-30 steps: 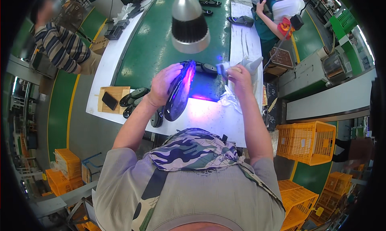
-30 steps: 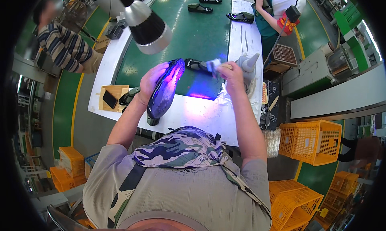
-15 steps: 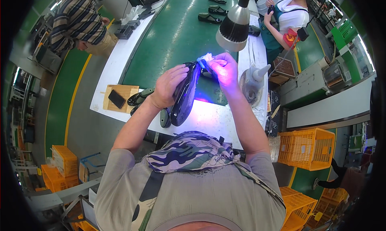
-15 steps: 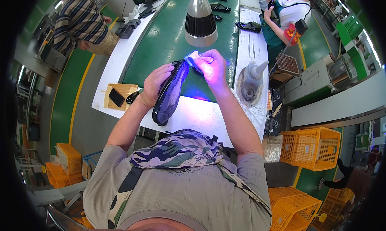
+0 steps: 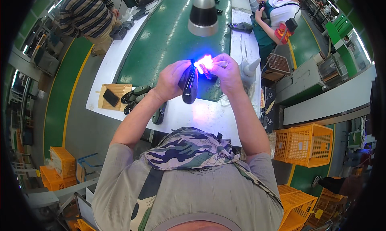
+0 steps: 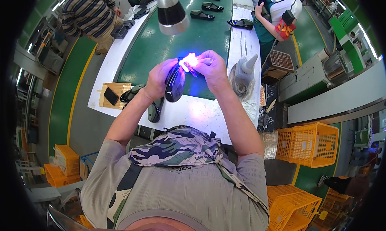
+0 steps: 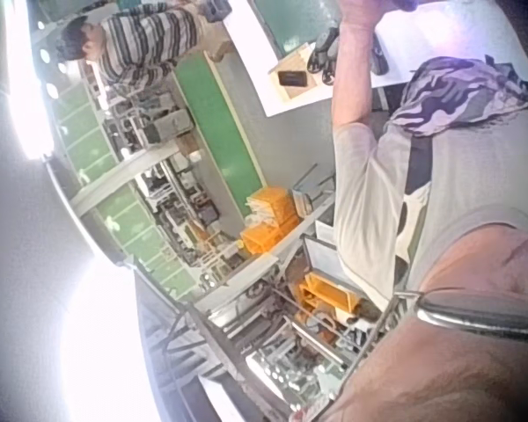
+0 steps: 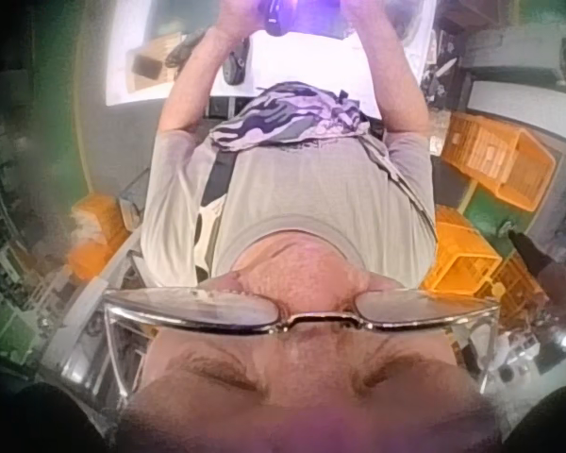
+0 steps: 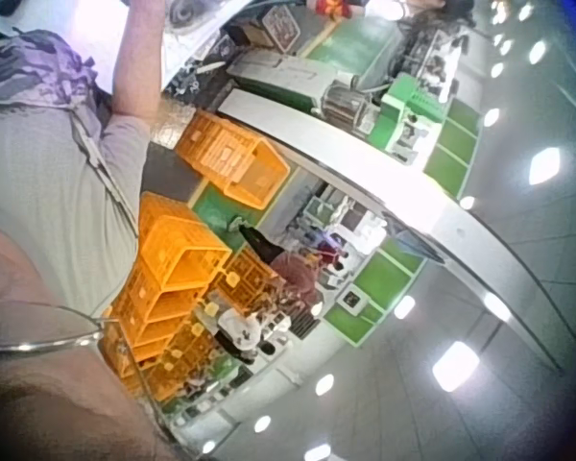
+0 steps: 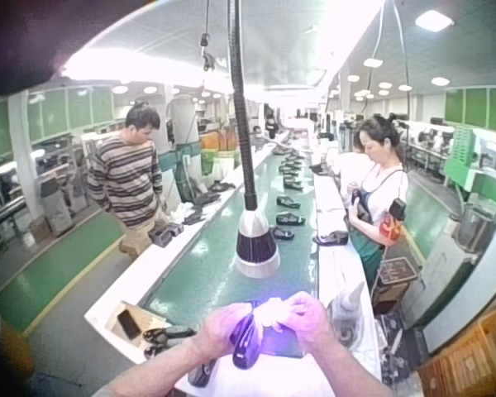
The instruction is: The person wipes the surface of black shoes using a white cloth. They pick up shoes from a green conveyor belt, wipe them, and place them on a white shelf to the left. The task is performed repeatedly in a factory setting.
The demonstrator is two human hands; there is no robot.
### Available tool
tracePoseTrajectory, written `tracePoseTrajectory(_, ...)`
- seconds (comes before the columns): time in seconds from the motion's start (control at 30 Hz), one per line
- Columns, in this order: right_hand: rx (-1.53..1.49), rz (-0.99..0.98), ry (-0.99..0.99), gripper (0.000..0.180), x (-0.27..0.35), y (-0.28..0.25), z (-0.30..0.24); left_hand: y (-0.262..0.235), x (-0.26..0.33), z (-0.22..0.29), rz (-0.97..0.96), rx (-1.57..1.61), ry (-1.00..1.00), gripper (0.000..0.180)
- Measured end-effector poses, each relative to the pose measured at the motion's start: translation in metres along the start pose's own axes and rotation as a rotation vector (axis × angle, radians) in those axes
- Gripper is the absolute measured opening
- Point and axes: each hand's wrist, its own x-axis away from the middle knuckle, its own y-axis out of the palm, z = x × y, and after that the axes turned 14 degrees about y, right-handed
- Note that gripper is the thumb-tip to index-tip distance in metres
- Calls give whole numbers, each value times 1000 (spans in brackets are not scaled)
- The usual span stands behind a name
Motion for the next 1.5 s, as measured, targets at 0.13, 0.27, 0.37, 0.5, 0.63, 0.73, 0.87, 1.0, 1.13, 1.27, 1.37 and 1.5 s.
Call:
tracePoseTrajectory(0.13,71,15,5,19,10,-12,-21,16,-8,8,-92,44,-137,58)
tracePoseTrajectory(0.27,91,10,-15,17,13,-26,-31,22,-18,18,-267,91,-335,62)
tracePoseTrajectory(0.37,120,10,-35,17,9,-34,-37,24,-22,21,-409,192,-471,62)
tracePoseTrajectory(0.5,139,1,-28,18,4,-43,-43,13,-32,23,-640,416,-616,60)
tracePoseTrajectory(0.63,175,8,-112,16,-9,-48,-34,6,-34,21,-706,687,-703,57)
tracePoseTrajectory(0.73,356,57,-193,16,-18,-55,-27,3,-38,22,-777,820,-793,56)
tracePoseTrajectory(0.87,350,6,-216,16,-27,-60,-16,6,-28,23,-734,991,-945,55)
tracePoseTrajectory(1.0,382,-39,-228,16,-31,-60,-5,6,-23,28,-634,1110,-1049,58)
tracePoseTrajectory(1.13,332,-86,-123,18,-23,-52,-3,8,-15,27,-568,1186,-1129,59)
tracePoseTrajectory(1.27,393,-136,-186,18,-27,-61,12,15,-2,24,-422,1326,-1184,55)
tracePoseTrajectory(1.37,365,-171,-143,18,-23,-57,17,22,15,22,-310,1402,-1232,56)
tracePoseTrajectory(1.5,307,-204,-59,18,-18,-59,23,23,10,29,-204,1450,-1357,68)
